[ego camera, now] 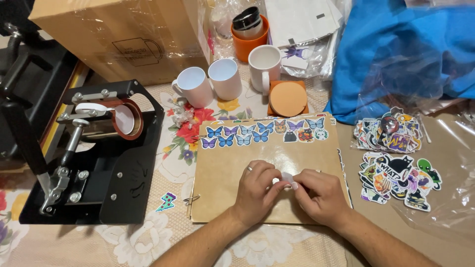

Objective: The person peels the backing off various stickers and places them onto a brown paper sheet. They arrange the stickers in rows, occasionally picking up a smartphone from the table and then returning to the sticker application process.

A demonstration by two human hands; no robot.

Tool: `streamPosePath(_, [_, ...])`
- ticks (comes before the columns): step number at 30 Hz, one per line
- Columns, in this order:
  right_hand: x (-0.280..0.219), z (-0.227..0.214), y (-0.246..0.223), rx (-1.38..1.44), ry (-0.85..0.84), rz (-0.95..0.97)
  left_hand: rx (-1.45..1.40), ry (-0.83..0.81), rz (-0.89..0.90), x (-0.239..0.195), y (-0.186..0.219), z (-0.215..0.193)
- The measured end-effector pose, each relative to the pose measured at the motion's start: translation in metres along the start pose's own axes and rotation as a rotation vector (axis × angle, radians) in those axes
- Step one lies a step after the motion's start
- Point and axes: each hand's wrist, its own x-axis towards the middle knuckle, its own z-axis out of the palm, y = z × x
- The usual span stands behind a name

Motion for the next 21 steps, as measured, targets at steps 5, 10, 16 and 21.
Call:
streamPosePath(5, [0.001, 0.0, 0.001, -0.038, 0.011, -0.043, 0.032, 0.015, 0.068, 0.006, 0.009, -0.005])
streamPosePath(10, [0.002, 0.001, -0.002, -0.073, 0.032, -0.067, 0.221, -0.015, 0.163, 0.009, 0.017, -0.007])
streamPosePath(16, [-0.003, 0.002, 0.003, -0.081, -0.015, 0.006, 0.415, -0.041, 0.275, 0.005, 0.01, -0.003])
streamPosePath(21, [-0.004, 0.006, 0.007, -0.066, -0.055, 0.084, 0.459, -0.022, 0.341, 0.007, 0.011, -0.004])
